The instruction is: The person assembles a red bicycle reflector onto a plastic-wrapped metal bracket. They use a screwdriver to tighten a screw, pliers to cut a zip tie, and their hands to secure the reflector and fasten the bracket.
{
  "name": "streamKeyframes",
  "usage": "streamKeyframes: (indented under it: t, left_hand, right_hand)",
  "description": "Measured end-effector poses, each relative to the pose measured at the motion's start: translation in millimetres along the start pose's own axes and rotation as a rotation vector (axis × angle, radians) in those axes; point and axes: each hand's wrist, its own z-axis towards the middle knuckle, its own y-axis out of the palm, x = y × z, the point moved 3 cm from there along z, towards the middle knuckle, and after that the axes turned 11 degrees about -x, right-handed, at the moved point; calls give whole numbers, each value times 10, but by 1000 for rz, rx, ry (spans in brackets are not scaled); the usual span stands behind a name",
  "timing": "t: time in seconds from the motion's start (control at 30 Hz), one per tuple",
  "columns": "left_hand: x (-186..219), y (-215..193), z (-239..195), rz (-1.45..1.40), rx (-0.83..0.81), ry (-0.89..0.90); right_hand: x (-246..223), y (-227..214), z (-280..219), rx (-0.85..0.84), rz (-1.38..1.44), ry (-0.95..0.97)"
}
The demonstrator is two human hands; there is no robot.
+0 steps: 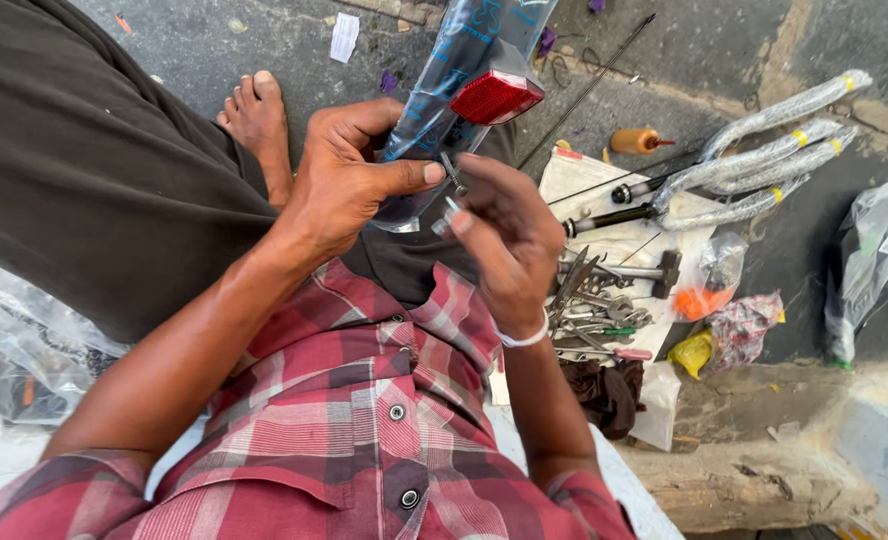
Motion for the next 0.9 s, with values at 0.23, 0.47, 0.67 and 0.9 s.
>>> streamKeyframes:
  t: [0.23,0.47,0.67,0.9]
  left_hand:
    - [-52,-132,-70,9,62,-30]
    - [144,-172,-48,-13,8,42]
    - [174,-196,-121,-61,15,86]
    - [177,-221,-115,-92,-10,124]
  right_hand:
    - [-245,-656,-220,-405,-335,-85]
    - [2401,-1958,-24,334,-550,75]
    - [3339,-1622,-66,-120,-257,370]
    - [1016,-1292,57,296,78,93]
